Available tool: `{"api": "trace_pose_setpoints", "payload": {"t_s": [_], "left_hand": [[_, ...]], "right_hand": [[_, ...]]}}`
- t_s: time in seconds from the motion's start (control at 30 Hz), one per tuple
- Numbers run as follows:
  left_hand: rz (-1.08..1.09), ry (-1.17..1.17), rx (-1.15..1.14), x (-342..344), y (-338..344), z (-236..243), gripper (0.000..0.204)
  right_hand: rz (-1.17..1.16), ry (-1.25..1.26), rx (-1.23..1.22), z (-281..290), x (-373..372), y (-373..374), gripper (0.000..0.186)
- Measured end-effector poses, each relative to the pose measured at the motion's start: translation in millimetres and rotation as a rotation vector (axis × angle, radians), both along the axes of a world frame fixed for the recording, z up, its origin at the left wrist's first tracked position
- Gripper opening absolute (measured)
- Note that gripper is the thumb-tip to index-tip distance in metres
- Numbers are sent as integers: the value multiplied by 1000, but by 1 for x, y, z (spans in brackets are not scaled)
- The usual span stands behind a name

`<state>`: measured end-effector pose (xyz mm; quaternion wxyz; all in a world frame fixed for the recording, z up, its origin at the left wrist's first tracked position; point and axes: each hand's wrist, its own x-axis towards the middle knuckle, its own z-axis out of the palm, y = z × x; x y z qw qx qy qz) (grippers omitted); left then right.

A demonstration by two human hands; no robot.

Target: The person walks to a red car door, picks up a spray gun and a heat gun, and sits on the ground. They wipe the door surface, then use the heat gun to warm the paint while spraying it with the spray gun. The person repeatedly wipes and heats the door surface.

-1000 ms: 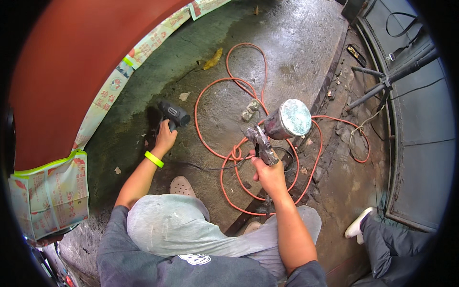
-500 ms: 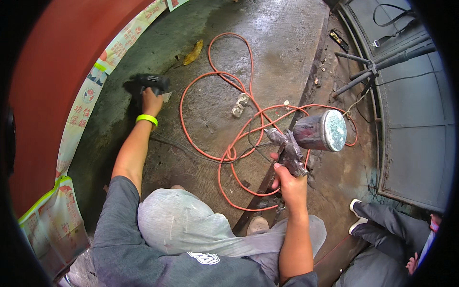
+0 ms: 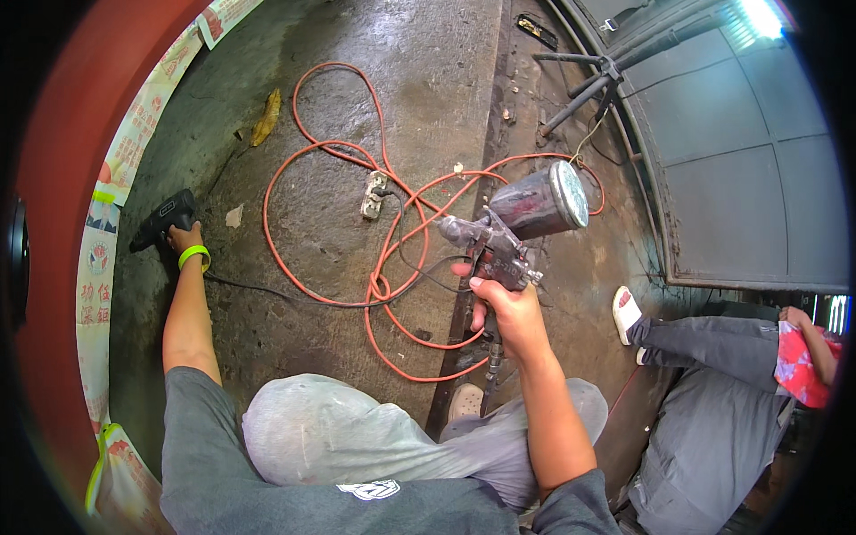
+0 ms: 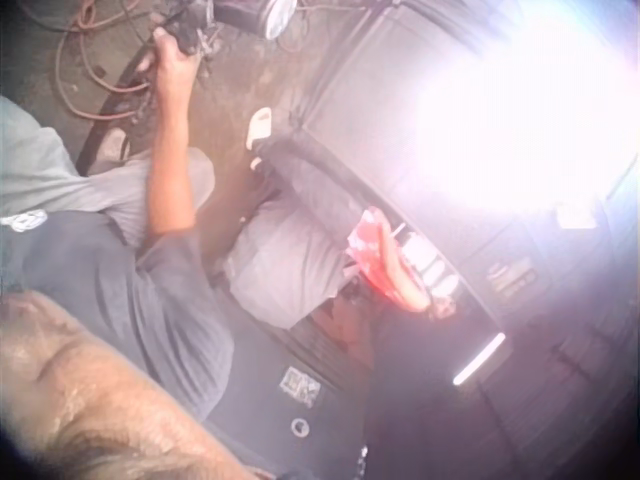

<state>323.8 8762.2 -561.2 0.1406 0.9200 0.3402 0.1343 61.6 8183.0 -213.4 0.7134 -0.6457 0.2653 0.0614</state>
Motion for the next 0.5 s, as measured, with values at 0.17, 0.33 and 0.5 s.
{"api": "trace_pose_setpoints", "payload": {"t_s": [0.17, 0.33, 0.5], "left_hand": [[-87, -206, 103, -20, -34, 67, 88], [-624, -545, -368, -43, -141, 219, 70], [-1175, -1061, -597, -97, -265, 433, 89]], "right_hand": [[19, -1, 34, 3, 0, -5, 44], [25, -30, 67, -6, -7, -21, 36], [45, -49, -15, -24, -5, -49, 27]]}}
